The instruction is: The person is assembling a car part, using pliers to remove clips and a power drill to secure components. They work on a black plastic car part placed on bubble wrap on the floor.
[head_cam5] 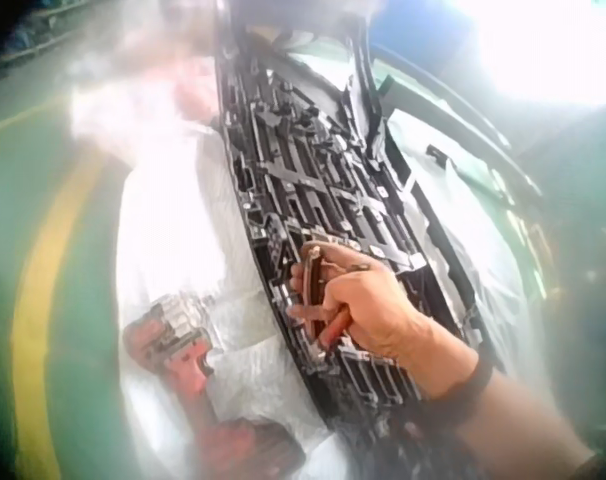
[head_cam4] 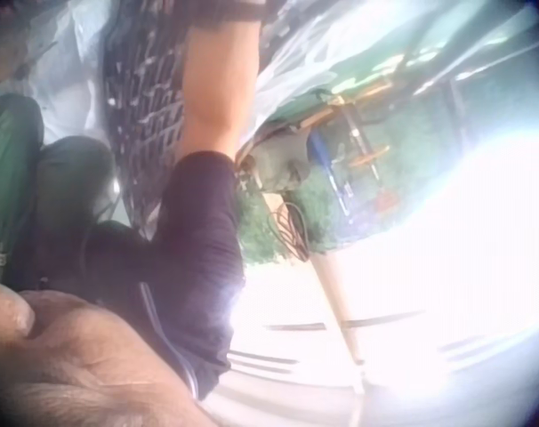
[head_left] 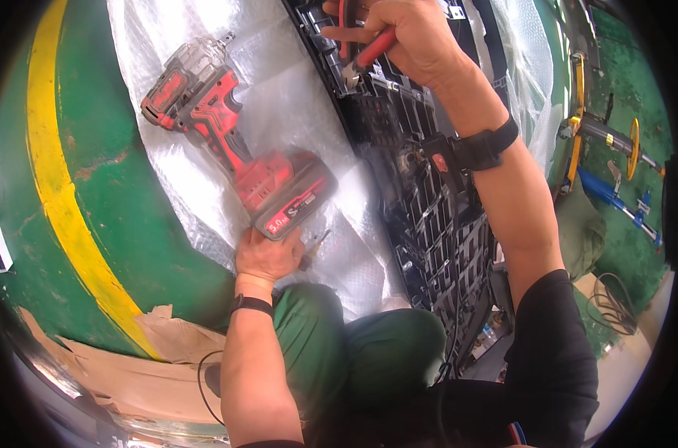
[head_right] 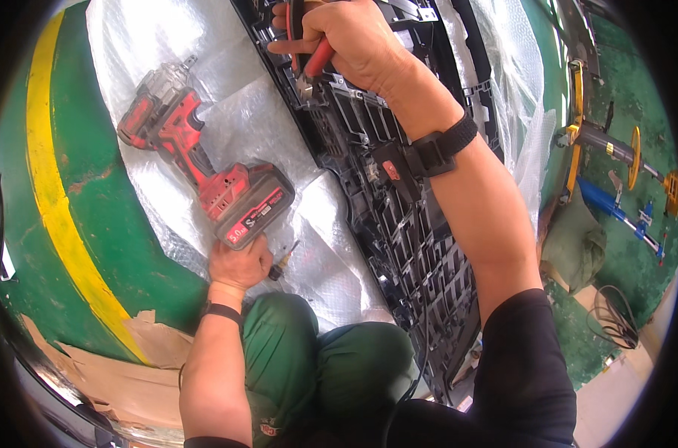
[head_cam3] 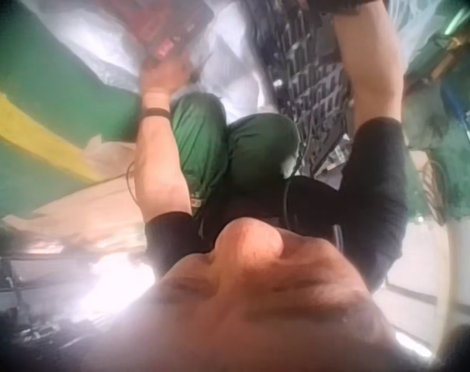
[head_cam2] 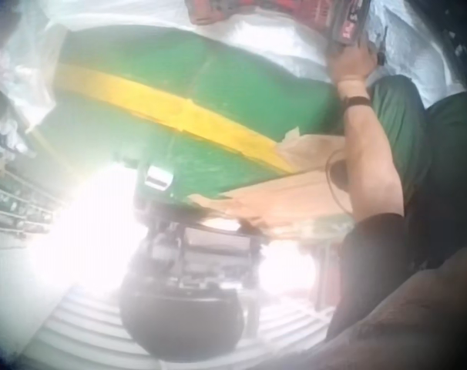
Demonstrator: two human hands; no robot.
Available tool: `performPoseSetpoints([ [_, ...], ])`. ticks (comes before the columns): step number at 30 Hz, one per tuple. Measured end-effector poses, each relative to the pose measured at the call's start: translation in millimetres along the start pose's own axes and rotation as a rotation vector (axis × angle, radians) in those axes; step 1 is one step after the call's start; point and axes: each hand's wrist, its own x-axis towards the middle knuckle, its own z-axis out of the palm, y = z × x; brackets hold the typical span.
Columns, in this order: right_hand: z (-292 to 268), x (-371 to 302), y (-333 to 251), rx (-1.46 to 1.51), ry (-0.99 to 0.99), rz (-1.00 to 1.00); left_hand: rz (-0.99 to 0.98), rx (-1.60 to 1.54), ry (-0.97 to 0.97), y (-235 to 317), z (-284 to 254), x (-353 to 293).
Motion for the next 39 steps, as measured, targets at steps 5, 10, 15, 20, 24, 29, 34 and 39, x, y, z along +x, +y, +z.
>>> performPoseSetpoints([
  [5, -0.6, -3.8, 4.7, 0.018, 0.029, 0.029, -0.005, 0.0, -0.009, 1.6, -2.2, 2.7],
  [10, 11.0, -7.3, 11.4, 0.002, 0.021, -0.044, -0.01, 0.013, 0.001, 1.2, -3.1, 1.5],
  [15, 13.5, -10.8, 14.1, -0.033, 0.055, -0.052, -0.008, 0.016, -0.006, 1.1, -0.4, 1.8],
  [20, 37.8, -23.5, 5.9, -0.118, 0.14, -0.023, -0.002, 0.024, -0.012, 0.3, 1.0, -0.6],
  [24, 26.1, -13.0, 17.2, -0.154, 0.055, -0.07, 0.003, 0.032, -0.011, 1.1, 1.6, -0.3],
  [29, 22.2, -11.4, 18.4, -0.061, 0.043, -0.04, 0.005, 0.056, -0.037, 0.8, 1.7, -1.5],
  [34, 6.4, -12.0, 26.4, 0.131, 0.065, -0.145, 0.006, 0.049, -0.021, 2.2, -3.5, 3.0],
  [39, 13.4, -9.7, 34.0, 0.093, 0.02, -0.213, 0.009, 0.039, -0.014, 2.0, -3.0, 3.6],
])
